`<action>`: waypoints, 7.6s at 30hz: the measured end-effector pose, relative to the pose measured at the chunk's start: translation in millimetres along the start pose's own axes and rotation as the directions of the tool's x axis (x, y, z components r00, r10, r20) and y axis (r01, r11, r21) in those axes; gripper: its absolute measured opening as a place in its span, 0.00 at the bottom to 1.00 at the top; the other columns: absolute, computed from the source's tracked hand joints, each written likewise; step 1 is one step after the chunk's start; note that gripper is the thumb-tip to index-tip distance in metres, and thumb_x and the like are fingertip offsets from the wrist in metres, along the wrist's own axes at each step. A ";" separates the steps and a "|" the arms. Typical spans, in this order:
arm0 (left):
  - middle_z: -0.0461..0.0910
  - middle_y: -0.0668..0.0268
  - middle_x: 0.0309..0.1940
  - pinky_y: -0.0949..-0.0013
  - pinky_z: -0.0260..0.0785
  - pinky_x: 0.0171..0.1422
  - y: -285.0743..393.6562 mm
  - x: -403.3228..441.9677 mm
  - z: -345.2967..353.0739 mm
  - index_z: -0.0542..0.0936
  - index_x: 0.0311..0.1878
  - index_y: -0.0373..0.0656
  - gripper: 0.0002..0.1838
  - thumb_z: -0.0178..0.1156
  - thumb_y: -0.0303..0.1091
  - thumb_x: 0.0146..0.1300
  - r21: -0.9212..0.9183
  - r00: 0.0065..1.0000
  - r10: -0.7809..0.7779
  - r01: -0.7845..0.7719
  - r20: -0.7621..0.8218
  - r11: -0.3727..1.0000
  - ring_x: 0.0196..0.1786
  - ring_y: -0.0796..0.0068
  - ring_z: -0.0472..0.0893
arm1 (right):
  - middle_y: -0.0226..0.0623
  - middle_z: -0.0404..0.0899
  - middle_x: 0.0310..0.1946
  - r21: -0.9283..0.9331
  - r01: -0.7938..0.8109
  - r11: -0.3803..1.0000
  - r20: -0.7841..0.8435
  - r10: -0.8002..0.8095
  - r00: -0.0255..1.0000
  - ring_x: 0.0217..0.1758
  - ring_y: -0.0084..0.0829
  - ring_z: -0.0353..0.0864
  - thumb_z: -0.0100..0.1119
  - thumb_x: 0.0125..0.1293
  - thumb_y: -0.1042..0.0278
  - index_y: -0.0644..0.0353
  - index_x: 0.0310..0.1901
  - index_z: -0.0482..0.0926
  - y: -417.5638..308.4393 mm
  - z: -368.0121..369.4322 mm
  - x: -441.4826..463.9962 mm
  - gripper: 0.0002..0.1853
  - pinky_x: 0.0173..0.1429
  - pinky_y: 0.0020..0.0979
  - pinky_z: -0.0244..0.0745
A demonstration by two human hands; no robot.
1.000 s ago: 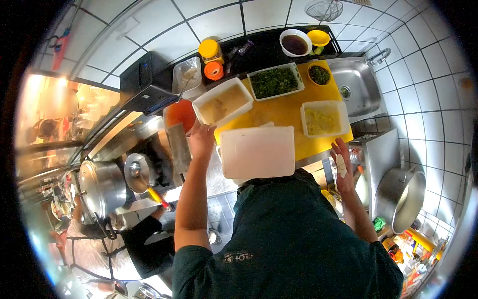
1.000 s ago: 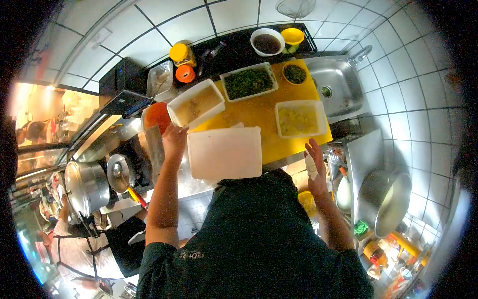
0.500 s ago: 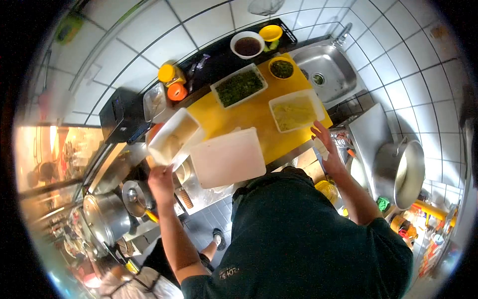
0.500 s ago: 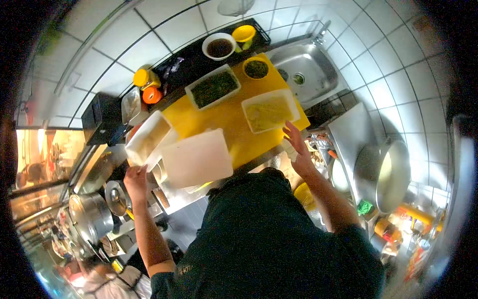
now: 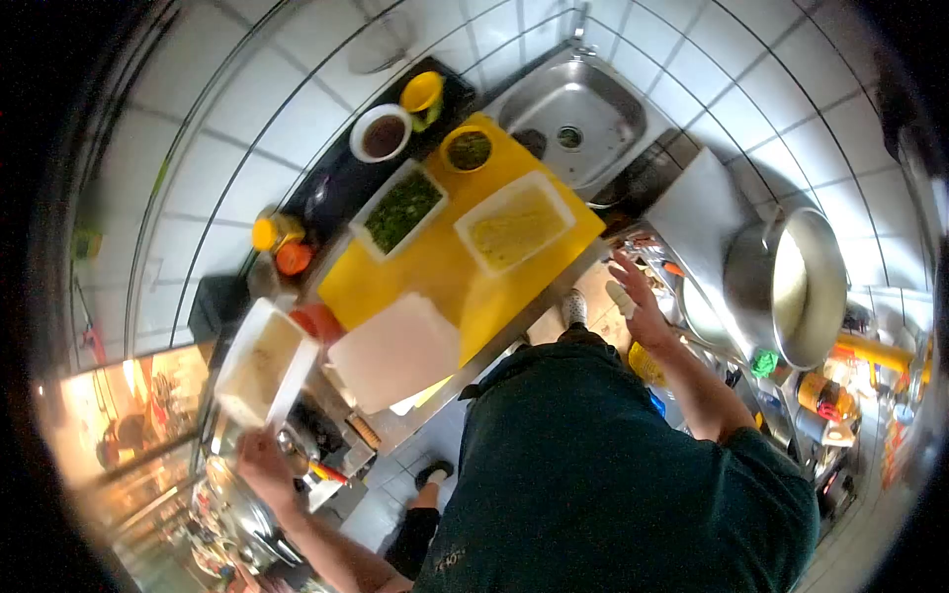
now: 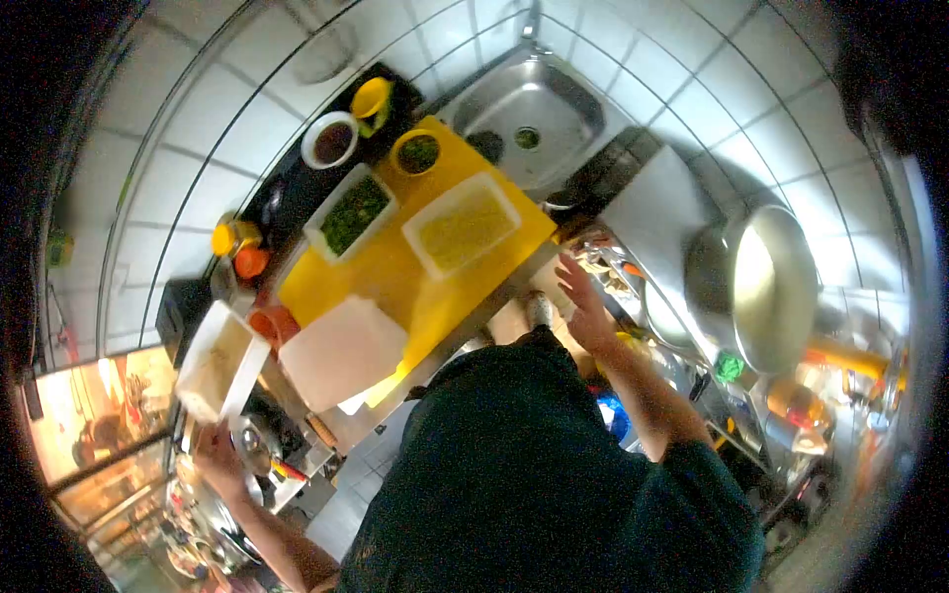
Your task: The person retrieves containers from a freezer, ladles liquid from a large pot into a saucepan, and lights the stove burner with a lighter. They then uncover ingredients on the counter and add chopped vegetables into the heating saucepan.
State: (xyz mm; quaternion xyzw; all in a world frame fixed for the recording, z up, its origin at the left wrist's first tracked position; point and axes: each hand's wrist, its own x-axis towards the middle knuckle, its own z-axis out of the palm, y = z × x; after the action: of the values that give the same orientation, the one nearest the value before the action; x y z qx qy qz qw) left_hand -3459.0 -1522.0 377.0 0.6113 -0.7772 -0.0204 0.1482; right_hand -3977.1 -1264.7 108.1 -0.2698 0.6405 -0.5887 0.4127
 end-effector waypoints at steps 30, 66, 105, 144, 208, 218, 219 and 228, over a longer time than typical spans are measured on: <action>0.79 0.51 0.42 0.50 0.73 0.54 620.6 -34.6 542.7 0.81 0.39 0.37 0.08 0.60 0.31 0.62 -0.761 0.365 0.927 -0.578 0.082 0.295 0.48 0.50 0.80 | 0.53 0.60 0.75 0.274 -0.420 0.865 -0.454 0.501 0.737 0.77 0.44 0.64 0.65 0.71 0.64 0.57 0.77 0.55 40.7 -148.7 -170.5 0.39 0.75 0.44 0.66; 0.66 0.42 0.63 0.54 0.65 0.69 -206.9 -215.1 131.8 0.64 0.72 0.31 0.31 0.58 0.37 0.72 -0.349 0.508 -0.799 0.721 -0.323 0.599 0.61 0.45 0.72 | 0.45 0.71 0.69 -0.394 -0.193 0.899 0.892 0.424 0.156 0.72 0.39 0.71 0.59 0.75 0.65 0.64 0.70 0.69 -31.9 337.6 -66.3 0.26 0.76 0.38 0.65; 0.76 0.58 0.52 0.68 0.74 0.51 120.9 -269.7 35.2 0.54 0.80 0.42 0.41 0.58 0.20 0.64 -0.754 0.696 0.703 -0.537 -0.143 0.378 0.50 0.73 0.77 | 0.32 0.81 0.43 -0.025 0.259 0.966 -0.225 -0.258 0.940 0.46 0.24 0.81 0.70 0.68 0.60 0.59 0.58 0.74 -90.9 191.5 -291.2 0.23 0.52 0.29 0.80; 0.74 0.71 0.24 0.71 0.73 0.26 577.3 -304.1 507.7 0.78 0.46 0.39 0.11 0.62 0.28 0.60 -0.480 -0.303 0.429 -0.118 0.851 0.869 0.21 0.79 0.74 | 0.25 0.73 0.22 0.713 -0.191 0.674 -0.492 0.676 0.548 0.21 0.21 0.69 0.71 0.66 0.58 0.58 0.51 0.80 347.0 26.1 -381.2 0.18 0.27 0.30 0.66; 0.80 0.48 0.49 0.54 0.75 0.56 384.9 -295.0 401.5 0.71 0.70 0.34 0.30 0.62 0.21 0.63 -0.576 -0.144 0.899 -0.806 0.414 0.136 0.50 0.48 0.81 | 0.23 0.67 0.15 0.710 -0.166 0.684 -0.506 0.660 0.556 0.12 0.20 0.65 0.73 0.64 0.58 0.55 0.36 0.74 345.4 -48.3 -352.3 0.15 0.16 0.26 0.61; 0.73 0.70 0.26 0.76 0.63 0.21 445.4 -311.7 412.3 0.76 0.62 0.39 0.20 0.61 0.23 0.67 -0.446 -0.027 0.445 -0.025 0.895 0.895 0.21 0.82 0.71 | 0.25 0.69 0.16 0.641 -0.245 0.727 -0.542 0.655 0.526 0.13 0.22 0.67 0.73 0.63 0.57 0.57 0.38 0.76 342.2 -50.5 -353.4 0.16 0.17 0.29 0.61; 0.73 0.69 0.27 0.76 0.63 0.20 447.7 -310.8 412.1 0.76 0.62 0.39 0.20 0.61 0.24 0.67 -0.426 -0.048 0.427 0.027 0.903 0.904 0.20 0.81 0.71 | 0.25 0.69 0.16 0.626 -0.252 0.738 -0.552 0.648 0.525 0.13 0.22 0.67 0.72 0.63 0.57 0.57 0.38 0.76 342.2 -50.5 -353.4 0.16 0.17 0.29 0.61; 0.74 0.67 0.28 0.78 0.64 0.20 434.6 -287.7 386.8 0.75 0.64 0.37 0.22 0.58 0.24 0.66 -0.346 -0.162 0.415 0.334 0.895 0.877 0.20 0.81 0.71 | 0.38 0.79 0.19 0.609 -0.341 0.716 -0.503 0.681 0.532 0.17 0.31 0.79 0.55 0.62 0.77 0.62 0.48 0.78 335.6 -56.9 -352.8 0.13 0.21 0.35 0.71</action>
State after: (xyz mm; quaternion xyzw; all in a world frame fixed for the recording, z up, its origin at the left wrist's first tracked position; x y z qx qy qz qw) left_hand -3907.9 -1195.3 40.9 0.2879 -0.5938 -0.6637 -0.3521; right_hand -3796.9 -886.9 -147.2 0.2806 0.6468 -0.6191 0.3458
